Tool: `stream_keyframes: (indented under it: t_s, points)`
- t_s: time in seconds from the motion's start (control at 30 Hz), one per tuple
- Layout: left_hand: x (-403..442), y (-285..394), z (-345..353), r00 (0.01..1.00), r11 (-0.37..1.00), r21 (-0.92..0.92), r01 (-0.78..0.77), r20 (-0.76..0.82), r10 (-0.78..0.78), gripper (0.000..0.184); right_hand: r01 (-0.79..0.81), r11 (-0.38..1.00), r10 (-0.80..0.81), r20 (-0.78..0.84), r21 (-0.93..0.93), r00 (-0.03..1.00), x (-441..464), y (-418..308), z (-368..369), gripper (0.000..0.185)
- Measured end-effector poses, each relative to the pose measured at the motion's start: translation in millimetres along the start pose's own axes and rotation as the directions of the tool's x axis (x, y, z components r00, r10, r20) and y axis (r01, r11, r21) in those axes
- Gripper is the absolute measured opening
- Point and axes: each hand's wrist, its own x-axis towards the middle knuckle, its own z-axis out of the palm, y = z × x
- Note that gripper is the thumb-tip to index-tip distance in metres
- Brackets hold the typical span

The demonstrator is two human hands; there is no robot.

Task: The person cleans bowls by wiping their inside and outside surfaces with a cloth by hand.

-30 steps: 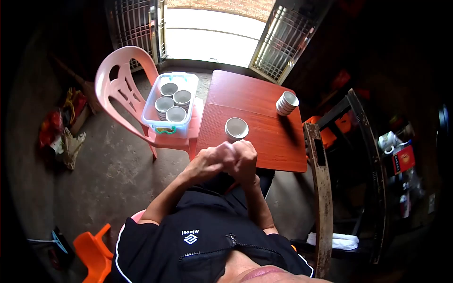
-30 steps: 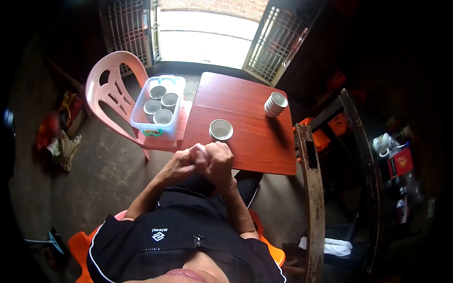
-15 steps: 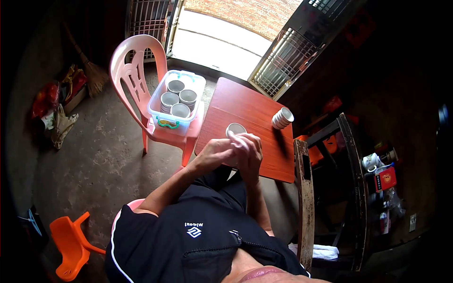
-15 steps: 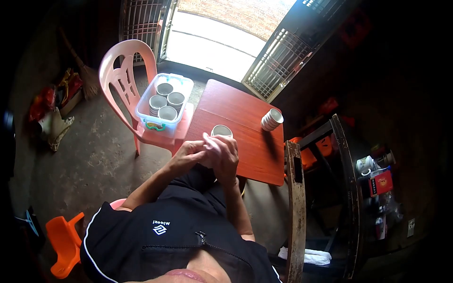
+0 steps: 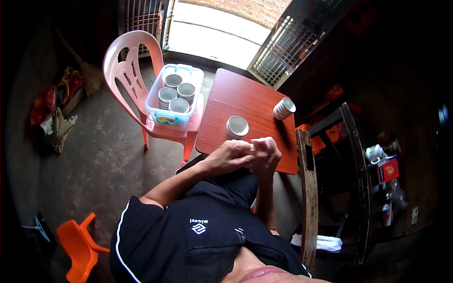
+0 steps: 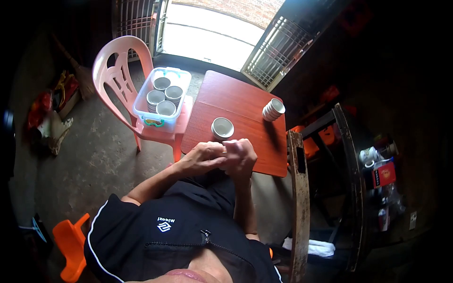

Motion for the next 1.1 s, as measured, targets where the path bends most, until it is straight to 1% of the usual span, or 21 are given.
stream_keyframes:
  t_s: [0.03, 0.07, 0.13, 0.23, 0.27, 0.3, 0.33, 0.37, 0.4, 0.43, 0.5, 0.53, 0.57, 0.6, 0.67, 0.77, 0.83, 0.93, 1.03, 1.07, 1.1]
  points:
    - [-2.2, -2.4, -4.7, 0.995, 0.994, -0.056, 0.089, 0.051, -0.086, 0.02, -0.172, 0.961, 0.181, -0.019, 0.219, 0.983, -8.5, 18.5, 3.1, 0.029]
    - [-6.1, -6.2, -4.2, 0.974, 0.914, -0.335, 0.227, 0.102, -0.205, 0.021, -0.146, 0.964, 0.164, -0.068, 0.221, 0.984, -26.1, 68.3, 11.8, 0.029]
    - [-9.1, 0.5, -5.9, 0.968, 0.864, -0.436, 0.251, 0.109, -0.226, 0.021, -0.092, 0.971, 0.13, -0.166, 0.22, 0.977, -60.0, 163.8, 28.9, 0.039]
    - [-13.1, 7.5, -8.8, 0.972, 0.933, -0.274, 0.235, 0.077, -0.222, 0.018, -0.349, 0.841, 0.339, 0.101, 0.414, 0.935, 5.2, -12.8, -1.5, 0.024]
    - [-10.7, 4.6, -6.8, 0.999, 0.998, -0.061, -0.019, -0.035, 0.017, 0.016, -0.045, 0.997, 0.038, 0.101, 0.063, 0.994, 16.3, -26.4, -1.0, 0.023]
    - [-10.3, 1.3, -2.7, 0.957, 0.95, 0.174, -0.259, -0.089, 0.277, 0.014, 0.299, 0.913, -0.244, 0.216, -0.277, 0.946, 22.0, -32.6, 2.8, 0.024]
    - [-16.3, 1.3, -4.2, 0.997, 0.995, -0.087, -0.042, -0.066, 0.037, 0.012, 0.113, 0.988, -0.098, 0.132, -0.107, 0.986, 18.2, -33.4, 6.4, 0.021]
    - [-13.7, 10.2, -8.1, 0.994, 0.969, -0.246, 0.025, -0.1, -0.051, 0.013, -0.237, 0.938, 0.234, 0.041, 0.253, 0.971, 12.1, -37.0, 12.7, 0.017]
    - [-15.3, 4.2, -11.1, 0.989, 0.947, -0.301, 0.114, -0.058, -0.138, 0.013, -0.279, 0.852, 0.311, 0.0, 0.443, 0.95, 11.4, -34.2, 13.3, 0.016]
    - [-17.4, -4.3, -13.0, 0.975, 0.915, -0.349, 0.204, -0.014, -0.223, 0.014, -0.178, 0.929, 0.225, -0.116, 0.324, 0.967, -0.5, -4.3, 20.3, 0.021]
    - [-14.0, -16.1, 0.1, 0.975, 0.736, -0.67, 0.095, -0.087, -0.204, 0.019, -0.041, 0.999, 0.04, -0.341, 0.006, 0.939, -23.4, 55.2, 34.5, 0.036]
    - [-14.0, -9.0, 5.3, 0.959, 0.672, -0.729, 0.127, -0.084, -0.272, 0.019, 0.128, 0.942, -0.228, -0.313, -0.309, 0.922, -17.3, 24.1, 32.2, 0.043]
    - [-13.8, -2.6, 7.6, 0.938, 0.604, -0.781, 0.155, -0.075, -0.338, 0.018, 0.171, 0.919, -0.282, -0.288, -0.354, 0.915, -17.6, 17.0, 31.9, 0.047]
    - [-13.6, -7.8, 7.5, 0.949, 0.692, -0.704, 0.16, -0.083, -0.304, 0.017, 0.215, 0.892, -0.334, -0.262, -0.397, 0.905, -17.6, 9.9, 31.7, 0.051]
    - [-14.3, -16.0, 3.0, 0.968, 0.83, -0.533, 0.166, -0.074, -0.241, 0.016, 0.048, 0.998, -0.035, -0.294, 0.037, 0.955, -22.3, 15.5, 30.7, 0.051]
    - [-17.2, -15.0, 7.5, 0.969, 0.967, -0.174, 0.186, -0.13, -0.21, 0.017, 0.216, 0.976, -0.214, 0.072, -0.029, 0.974, 8.8, -8.8, 4.6, 0.024]
    - [-18.1, -5.1, 13.8, 0.975, 0.944, -0.314, 0.103, -0.155, -0.158, 0.016, 0.288, 0.931, -0.28, 0.068, -0.225, 0.958, 12.9, -33.0, 6.8, 0.011]
    - [-18.3, -5.7, 4.9, 0.963, 0.86, -0.461, 0.216, -0.043, -0.266, 0.012, -0.072, 0.959, 0.101, -0.094, 0.273, 0.99, 0.2, -3.4, 5.1, 0.015]
    - [-16.0, -5.6, 10.8, 0.959, 0.727, -0.65, 0.22, 0.006, -0.284, 0.017, -0.353, 0.694, 0.467, -0.018, 0.628, 0.884, -10.2, 9.1, 3.0, 0.018]
    - [-15.1, -5.5, 8.5, 0.953, 0.713, -0.652, 0.258, 0.051, -0.298, 0.018, -0.393, 0.618, 0.483, 0.066, 0.681, 0.873, -7.3, 18.5, 2.6, 0.019]
    - [-16.4, -6.0, 5.7, 0.944, 0.696, -0.654, 0.298, 0.096, -0.315, 0.019, -0.233, 0.798, 0.312, -0.05, 0.555, 0.949, -11.8, 22.0, 0.9, 0.019]
